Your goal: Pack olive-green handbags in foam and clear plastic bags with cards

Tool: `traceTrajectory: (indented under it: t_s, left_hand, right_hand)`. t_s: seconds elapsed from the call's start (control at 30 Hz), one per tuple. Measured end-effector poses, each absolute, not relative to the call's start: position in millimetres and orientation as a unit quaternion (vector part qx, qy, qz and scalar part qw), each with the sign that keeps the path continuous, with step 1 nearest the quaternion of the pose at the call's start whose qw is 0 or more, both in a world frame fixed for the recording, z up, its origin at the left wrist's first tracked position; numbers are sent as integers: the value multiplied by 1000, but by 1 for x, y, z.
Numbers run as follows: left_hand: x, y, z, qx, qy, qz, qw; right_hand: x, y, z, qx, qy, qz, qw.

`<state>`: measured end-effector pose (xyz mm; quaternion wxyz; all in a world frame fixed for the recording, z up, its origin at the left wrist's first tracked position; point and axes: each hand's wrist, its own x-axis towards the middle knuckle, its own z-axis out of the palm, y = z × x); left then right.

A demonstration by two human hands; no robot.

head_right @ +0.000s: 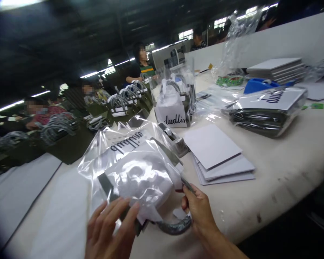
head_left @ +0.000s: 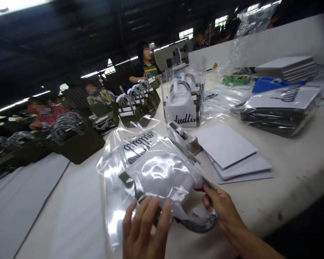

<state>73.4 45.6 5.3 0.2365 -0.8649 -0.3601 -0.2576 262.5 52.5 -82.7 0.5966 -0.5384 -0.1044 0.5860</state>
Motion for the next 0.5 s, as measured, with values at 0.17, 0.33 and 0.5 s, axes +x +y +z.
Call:
traceTrajectory:
  t_s: [0.17, 0.33, 0.5]
  left_hand:
    - [19, 47, -40, -600, -681, -385, 169]
    - [9, 61, -82, -620, -718, -298, -100]
    - [18, 39, -97, -698, -651, -275, -113]
  right_hand:
    - [248, 52, -93, -498, -54, 619, 606]
    - [220, 55, -93, -465, 3, 648, 603]
    - [193, 76, -88, -452, 8, 636, 626]
